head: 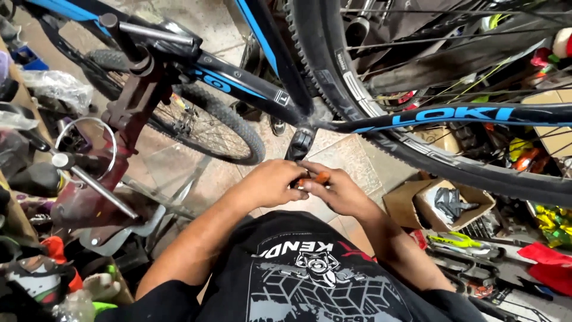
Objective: A person performs maintenance on a bicycle, using a small tool to adjust the crank area and searching for parts in storage boxes.
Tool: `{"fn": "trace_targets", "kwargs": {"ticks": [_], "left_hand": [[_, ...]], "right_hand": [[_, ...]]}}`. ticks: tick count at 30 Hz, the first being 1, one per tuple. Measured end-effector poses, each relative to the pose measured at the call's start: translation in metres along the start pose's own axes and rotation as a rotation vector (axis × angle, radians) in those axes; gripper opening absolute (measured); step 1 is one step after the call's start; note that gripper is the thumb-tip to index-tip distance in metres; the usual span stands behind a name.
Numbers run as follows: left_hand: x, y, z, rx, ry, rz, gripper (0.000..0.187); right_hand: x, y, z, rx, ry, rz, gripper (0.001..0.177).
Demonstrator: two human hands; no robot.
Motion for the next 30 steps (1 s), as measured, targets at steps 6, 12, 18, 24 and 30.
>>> {"fn": "trace_targets", "kwargs": {"ticks": [6, 12, 18, 24, 30], "left_hand": [[-0.029, -0.029, 0.026, -0.138, 0.426, 0.403, 0.049], [-0.006, -0.041, -0.003, -0.117, 0.44, 0.385, 0.068], [0.013, -0.044, -0.031, -0.181, 0.416, 0.387, 0.06], [0.017, -0.054, -0.033, -0.269, 0.387, 0.545, 0.035], [0.049, -0.077, -0.046, -0.231, 0.444, 0.704, 0.029]], "right_hand": [[-0.032, 0.037, 0.042, -0.073, 0.31, -0.142, 0.026], [-0.039, 0.055, 0.033, -0.027, 0.6, -0.351, 0.034], [-0.04, 0.028, 0.014, -0.031, 0.579, -0.203, 0.03], [-0.043, 0.032, 0.015, -0.055, 0.585, -0.277, 0.025], [-0.039, 0.048, 0.013, -0.055, 0.615, -0.321, 0.025]]}}
Point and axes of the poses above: each hand's wrist, its own z-axis away from the middle knuckle, its own x-axis out of the palm, y = z × x, the point moved 3 cm from there along -z, towards the middle knuckle, and after that the axes turned 3 degrees about x, right-handed, at the moved point
